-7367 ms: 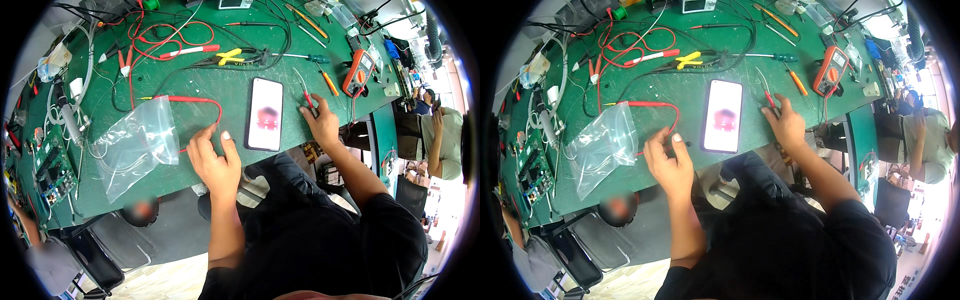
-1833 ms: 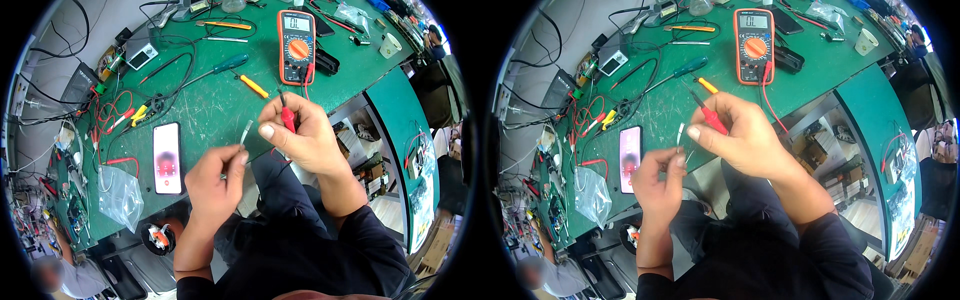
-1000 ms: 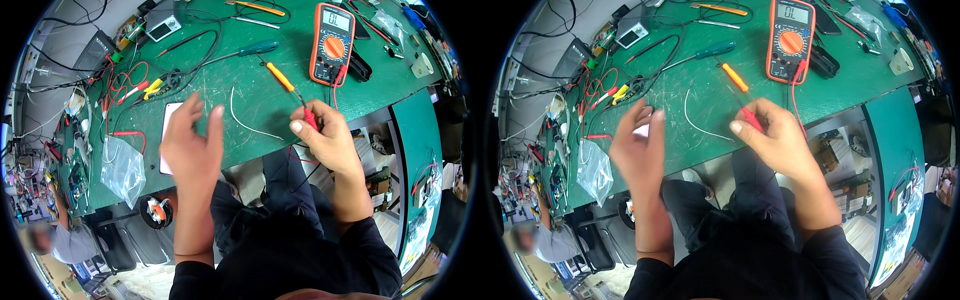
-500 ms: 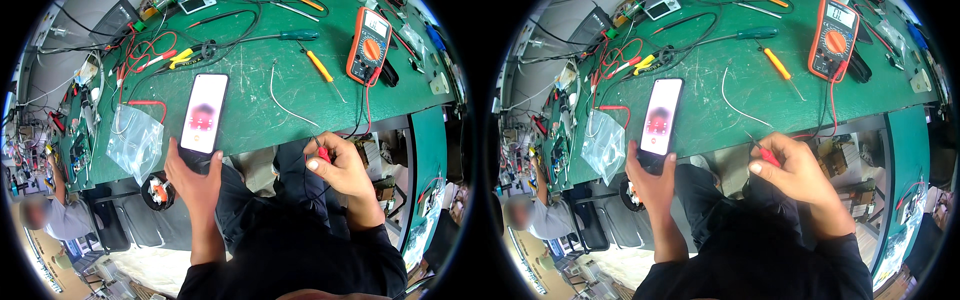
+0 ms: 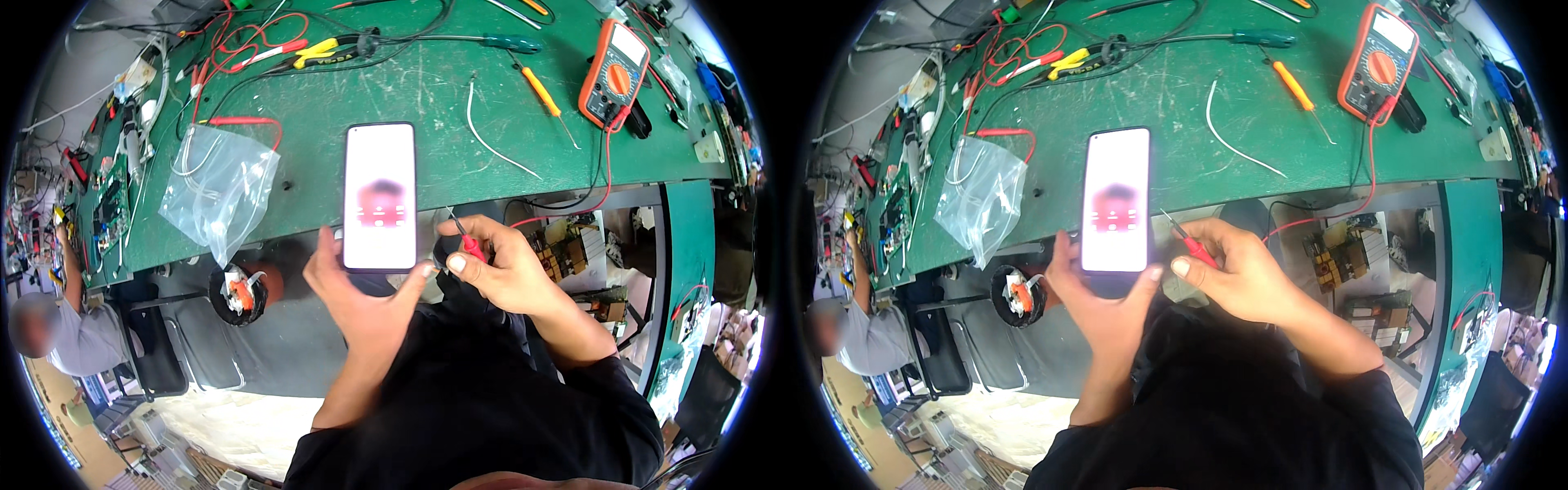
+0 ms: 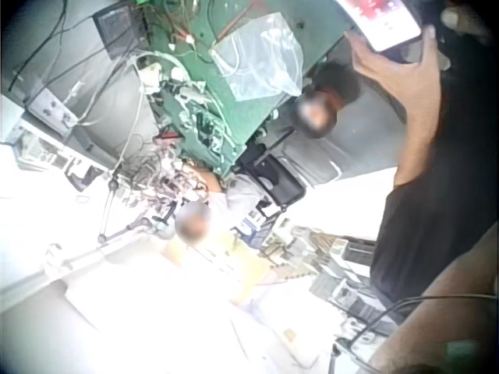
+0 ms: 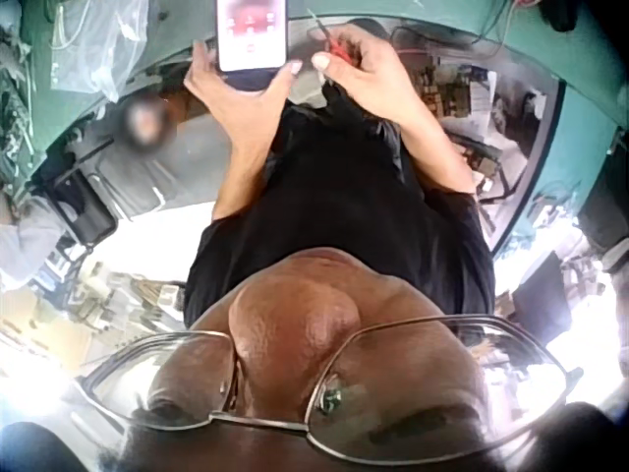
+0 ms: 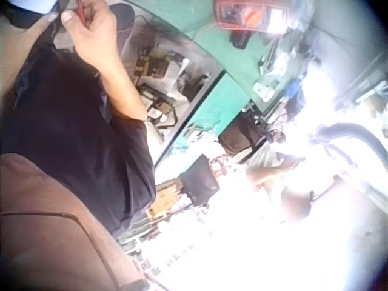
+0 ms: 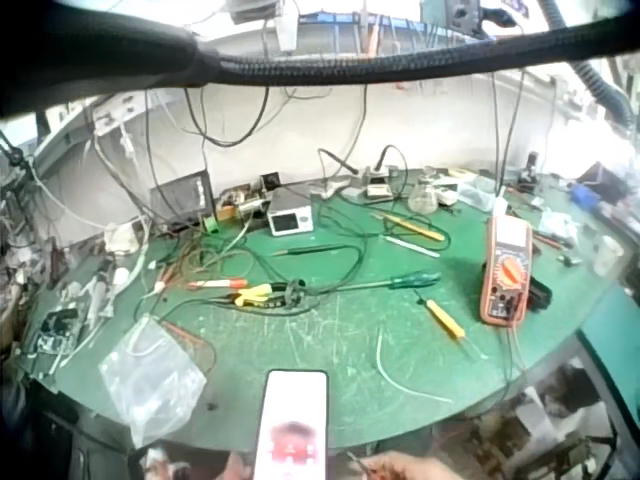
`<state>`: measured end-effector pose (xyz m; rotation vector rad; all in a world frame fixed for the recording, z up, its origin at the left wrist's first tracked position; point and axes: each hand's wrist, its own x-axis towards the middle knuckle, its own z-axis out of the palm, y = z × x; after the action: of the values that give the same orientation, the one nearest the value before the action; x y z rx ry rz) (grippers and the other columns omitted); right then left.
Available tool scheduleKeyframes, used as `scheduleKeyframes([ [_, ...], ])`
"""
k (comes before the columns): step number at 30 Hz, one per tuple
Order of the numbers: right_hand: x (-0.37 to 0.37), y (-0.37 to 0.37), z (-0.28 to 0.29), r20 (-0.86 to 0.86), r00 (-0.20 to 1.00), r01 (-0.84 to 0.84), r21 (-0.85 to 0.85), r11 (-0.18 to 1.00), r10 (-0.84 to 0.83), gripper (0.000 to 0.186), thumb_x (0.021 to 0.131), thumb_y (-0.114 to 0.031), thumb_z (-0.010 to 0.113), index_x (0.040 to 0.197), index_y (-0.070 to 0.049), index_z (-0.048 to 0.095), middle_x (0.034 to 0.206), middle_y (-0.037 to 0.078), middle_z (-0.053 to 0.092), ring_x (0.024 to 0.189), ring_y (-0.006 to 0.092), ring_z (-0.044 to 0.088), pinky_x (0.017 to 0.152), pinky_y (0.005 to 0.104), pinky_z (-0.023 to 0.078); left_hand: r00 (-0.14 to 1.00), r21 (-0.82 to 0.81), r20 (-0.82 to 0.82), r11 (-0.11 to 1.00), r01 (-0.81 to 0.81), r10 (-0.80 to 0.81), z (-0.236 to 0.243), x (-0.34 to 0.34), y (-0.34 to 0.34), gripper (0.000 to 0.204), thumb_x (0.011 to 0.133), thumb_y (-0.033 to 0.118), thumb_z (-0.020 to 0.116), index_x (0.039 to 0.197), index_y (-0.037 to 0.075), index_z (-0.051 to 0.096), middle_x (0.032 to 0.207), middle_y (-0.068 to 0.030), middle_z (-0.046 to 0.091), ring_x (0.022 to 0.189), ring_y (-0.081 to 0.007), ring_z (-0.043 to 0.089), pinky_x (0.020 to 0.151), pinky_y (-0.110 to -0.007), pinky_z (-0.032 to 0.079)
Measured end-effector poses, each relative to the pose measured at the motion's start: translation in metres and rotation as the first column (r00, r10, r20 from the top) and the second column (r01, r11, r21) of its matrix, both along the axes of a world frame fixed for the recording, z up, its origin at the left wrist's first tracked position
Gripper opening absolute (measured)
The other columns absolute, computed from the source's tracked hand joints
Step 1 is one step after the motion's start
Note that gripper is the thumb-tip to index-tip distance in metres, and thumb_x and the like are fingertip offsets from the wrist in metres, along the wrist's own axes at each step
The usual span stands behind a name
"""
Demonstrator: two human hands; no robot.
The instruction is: The person removes electronic components from a plastic bag and uses a multimeter to test them on a workbench.
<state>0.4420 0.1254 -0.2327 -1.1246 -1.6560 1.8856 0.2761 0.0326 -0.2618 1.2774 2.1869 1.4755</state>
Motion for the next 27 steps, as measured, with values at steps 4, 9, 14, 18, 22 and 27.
scheduleKeyframes([
  [4, -0.012, 0.001, 0.005, -0.082, 0.997, 0.006, -0.106, 0.994, -0.015, 0.046, 0.092, -0.026, 0.066, 0.121, 0.008, 0.056, 0.091, 0.003, 0.062, 0.086, 0.0082, 0.054, 0.076, 0.0251, 0.047, 0.991, -0.108, 0.127, 0.993, 0.044, -0.03, 0.01, 0.008, 0.0, 0.104, 0.064, 0.019, 0.09, 0.143, -0.001, 0.026, 0.125, -0.0162, 0.035, 0.119, -0.0282, 0.041, 0.098, -0.041, 0.04],
  [9, -0.014, 0.0, 0.002, -0.114, 0.992, 0.032, -0.108, 0.994, -0.044, 0.045, 0.095, -0.029, 0.063, 0.12, 0.007, 0.056, 0.088, 0.004, 0.064, 0.071, 0.0067, 0.056, 0.062, 0.0217, 0.046, 0.534, 0.308, 0.807, 0.951, -0.017, -0.252, 0.001, 0.002, -0.002, 0.067, 0.087, 0.014, 0.07, 0.139, -0.001, 0.03, 0.132, -0.013, 0.04, 0.119, -0.0241, 0.049, 0.095, -0.037, 0.047],
  [14, -0.012, 0.0, 0.0, -0.131, 0.981, 0.123, -0.133, 0.983, -0.141, 0.045, 0.095, -0.033, 0.061, 0.119, 0.005, 0.056, 0.08, 0.003, 0.063, 0.047, 0.0032, 0.046, 0.04, 0.0188, 0.035, 0.071, 0.281, 0.958, 0.959, -0.034, -0.278, 0.012, -0.012, 0.0, 0.038, 0.103, 0.025, 0.04, 0.126, -0.004, 0.042, 0.124, -0.0153, 0.054, 0.109, -0.0244, 0.059, 0.091, -0.039, 0.051],
  [18, -0.009, 0.001, -0.002, -0.098, 0.979, 0.164, -0.129, 0.978, -0.178, 0.044, 0.095, -0.032, 0.061, 0.118, 0.005, 0.057, 0.079, 0.005, 0.063, 0.046, 0.0035, 0.046, 0.041, 0.0185, 0.036, -0.025, 0.251, 0.968, 0.968, -0.02, -0.251, 0.006, -0.01, 0.006, 0.036, 0.103, 0.026, 0.036, 0.121, -0.003, 0.048, 0.117, -0.0137, 0.06, 0.106, -0.0238, 0.061, 0.087, -0.04, 0.053],
  [22, -0.001, 0.0, 0.001, -0.016, 0.974, 0.224, -0.04, 0.974, -0.224, 0.038, 0.095, -0.029, 0.06, 0.114, 0.004, 0.059, 0.081, 0.005, 0.063, 0.055, 0.0045, 0.049, 0.049, 0.0197, 0.04, -0.035, 0.252, 0.967, 0.968, 0.014, -0.251, 0.001, -0.004, 0.012, 0.032, 0.103, 0.024, 0.038, 0.119, -0.002, 0.051, 0.116, -0.0123, 0.062, 0.106, -0.0232, 0.061, 0.087, -0.04, 0.053],
  [27, 0.011, -0.003, 0.001, -0.045, 0.949, 0.315, 0.111, 0.942, -0.312, 0.028, 0.094, -0.021, 0.062, 0.107, 0.004, 0.062, 0.083, 0.003, 0.065, 0.069, 0.0071, 0.056, 0.061, 0.0221, 0.046, -0.019, 0.255, 0.967, 0.967, 0.002, -0.255, 0.0, 0.003, 0.018, 0.032, 0.103, 0.023, 0.04, 0.12, -0.001, 0.053, 0.118, -0.0113, 0.061, 0.108, -0.0224, 0.06, 0.091, -0.038, 0.052],
])
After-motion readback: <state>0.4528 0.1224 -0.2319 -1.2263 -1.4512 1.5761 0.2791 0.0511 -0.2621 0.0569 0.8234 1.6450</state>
